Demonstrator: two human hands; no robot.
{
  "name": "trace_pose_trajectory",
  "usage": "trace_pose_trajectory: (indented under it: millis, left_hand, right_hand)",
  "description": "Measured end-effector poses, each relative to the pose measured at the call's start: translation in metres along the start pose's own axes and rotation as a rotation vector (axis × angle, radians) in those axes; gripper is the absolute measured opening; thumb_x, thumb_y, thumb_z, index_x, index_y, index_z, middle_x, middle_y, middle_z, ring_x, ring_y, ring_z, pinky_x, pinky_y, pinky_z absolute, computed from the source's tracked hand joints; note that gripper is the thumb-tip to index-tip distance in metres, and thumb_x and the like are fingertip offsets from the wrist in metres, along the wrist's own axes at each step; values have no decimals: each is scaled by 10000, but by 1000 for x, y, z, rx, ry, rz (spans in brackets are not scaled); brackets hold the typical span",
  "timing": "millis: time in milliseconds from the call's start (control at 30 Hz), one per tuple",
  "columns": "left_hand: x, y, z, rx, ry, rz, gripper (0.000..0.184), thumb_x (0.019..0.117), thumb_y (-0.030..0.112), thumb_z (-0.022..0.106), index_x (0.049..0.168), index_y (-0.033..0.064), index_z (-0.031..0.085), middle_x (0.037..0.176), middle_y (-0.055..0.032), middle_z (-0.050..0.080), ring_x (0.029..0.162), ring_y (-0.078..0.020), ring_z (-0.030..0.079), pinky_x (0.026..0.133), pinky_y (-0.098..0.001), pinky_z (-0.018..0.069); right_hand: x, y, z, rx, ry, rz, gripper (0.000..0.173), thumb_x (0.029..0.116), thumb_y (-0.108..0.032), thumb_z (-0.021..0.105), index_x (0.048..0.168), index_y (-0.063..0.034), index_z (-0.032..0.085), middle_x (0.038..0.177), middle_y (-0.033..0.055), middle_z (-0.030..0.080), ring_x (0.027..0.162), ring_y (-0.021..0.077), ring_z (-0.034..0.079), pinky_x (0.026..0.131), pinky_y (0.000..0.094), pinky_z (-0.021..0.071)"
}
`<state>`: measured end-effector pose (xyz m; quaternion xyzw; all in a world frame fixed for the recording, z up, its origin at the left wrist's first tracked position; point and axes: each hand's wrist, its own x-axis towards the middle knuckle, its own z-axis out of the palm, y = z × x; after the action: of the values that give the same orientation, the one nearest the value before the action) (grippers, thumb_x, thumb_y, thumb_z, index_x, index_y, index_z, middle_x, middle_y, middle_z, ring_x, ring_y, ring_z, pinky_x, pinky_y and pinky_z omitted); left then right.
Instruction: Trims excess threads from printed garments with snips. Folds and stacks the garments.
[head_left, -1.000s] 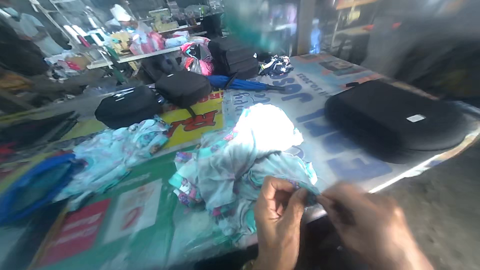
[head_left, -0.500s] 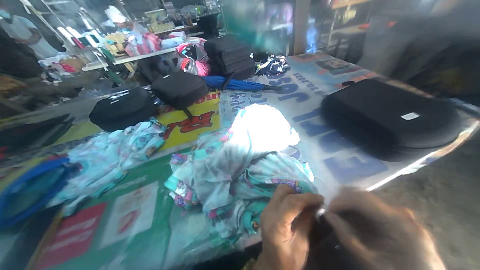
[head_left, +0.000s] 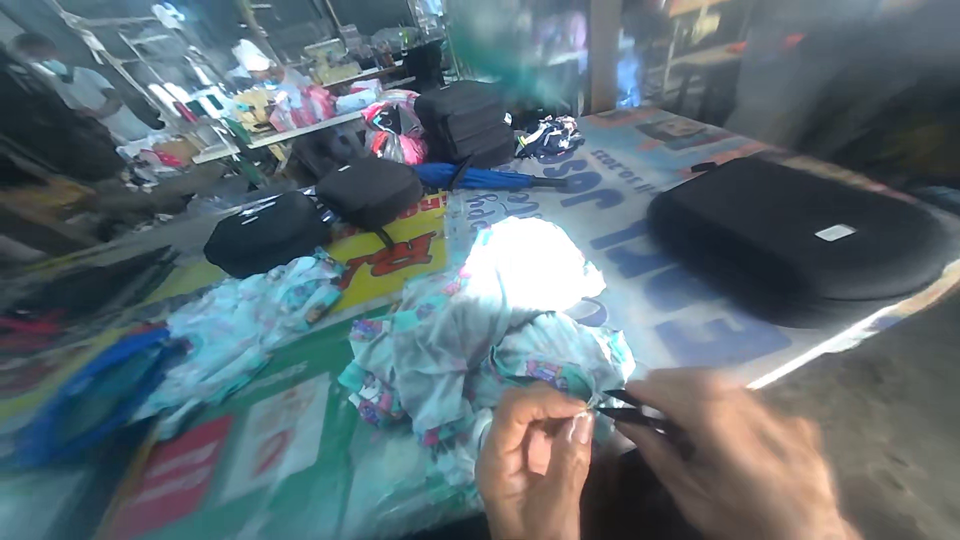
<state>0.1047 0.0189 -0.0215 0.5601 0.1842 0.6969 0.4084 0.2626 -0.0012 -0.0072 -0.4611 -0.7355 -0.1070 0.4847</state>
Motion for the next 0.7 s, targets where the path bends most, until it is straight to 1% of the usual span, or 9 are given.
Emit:
trace_pose_trajectory:
  millis: [133, 233, 400, 533, 567, 600, 633, 667, 700]
  left_hand:
    - [-1, -2, 1, -5, -20, 11, 140, 992, 108, 644, 1115, 130, 707, 1029, 59, 690, 939, -1, 656, 850, -171, 558]
    - [-1, -6, 2, 18, -51, 44, 149, 997, 106, 635, 1121, 125, 716, 1024, 61, 685, 942, 7, 639, 843, -151, 539]
    - [-2, -10, 4, 95, -68, 90, 120, 993, 94, 638, 1079, 115, 719, 1001, 65, 679, 930, 16, 627, 823, -135, 529]
    - [-3, -12, 4, 134, -77, 105, 105, 982, 87, 650, 1060, 114, 714, 994, 69, 677, 940, 12, 623, 843, -137, 521]
    - [-2, -11, 4, 126, -78, 97, 112, 986, 105, 651, 1080, 120, 710, 1016, 74, 681, 961, 12, 627, 861, -145, 522]
    - [-1, -9, 2, 109, -78, 79, 146, 993, 141, 651, 1128, 140, 704, 1069, 85, 694, 1009, 8, 640, 900, -164, 530]
    - [1, -8, -2, 79, -86, 52, 207, 1007, 203, 631, 1203, 167, 688, 1137, 95, 693, 1060, -4, 641, 944, -193, 527]
    - [4, -6, -6, 38, -98, 16, 274, 1028, 295, 592, 1276, 196, 656, 1182, 96, 680, 1074, -19, 634, 956, -221, 523]
    - [8, -5, -10, -8, -109, -29, 363, 1043, 406, 539, 1343, 214, 612, 1217, 74, 666, 1066, -46, 634, 943, -248, 527]
  right_hand:
    - [1, 1, 7, -12, 47, -28, 186, 1015, -270, 639, 1078, -96, 653, 953, 67, 716, 831, 112, 666, 684, 206, 509]
    - [0, 1, 9, -15, 66, -26, 171, 1015, -254, 635, 1063, -93, 666, 942, 69, 725, 827, 107, 671, 685, 204, 508]
    - [-3, 2, 11, -29, 85, -18, 167, 1022, -251, 622, 1048, -96, 676, 931, 62, 726, 826, 102, 671, 691, 195, 508]
    - [-5, 4, 14, -33, 106, -32, 144, 1023, -220, 610, 1025, -95, 683, 904, 63, 728, 810, 105, 669, 685, 207, 499]
    - [-6, 5, 14, 29, 98, -11, 154, 1022, -227, 614, 1033, -88, 680, 912, 60, 726, 816, 80, 667, 692, 182, 503]
    - [-6, 7, 15, 154, 76, 36, 174, 1017, -239, 627, 1047, -73, 667, 925, 50, 715, 818, 38, 655, 700, 140, 506]
    - [-5, 9, 15, 350, 42, 104, 209, 1004, -243, 650, 1080, -49, 646, 952, 30, 698, 822, -11, 637, 708, 99, 511]
    - [-3, 13, 15, 577, -5, 183, 270, 992, -257, 673, 1141, -39, 617, 991, -6, 686, 836, -43, 632, 721, 93, 536]
    - [-1, 18, 16, 775, -44, 266, 341, 969, -282, 702, 1200, -52, 603, 1012, -51, 680, 851, -51, 631, 738, 110, 551]
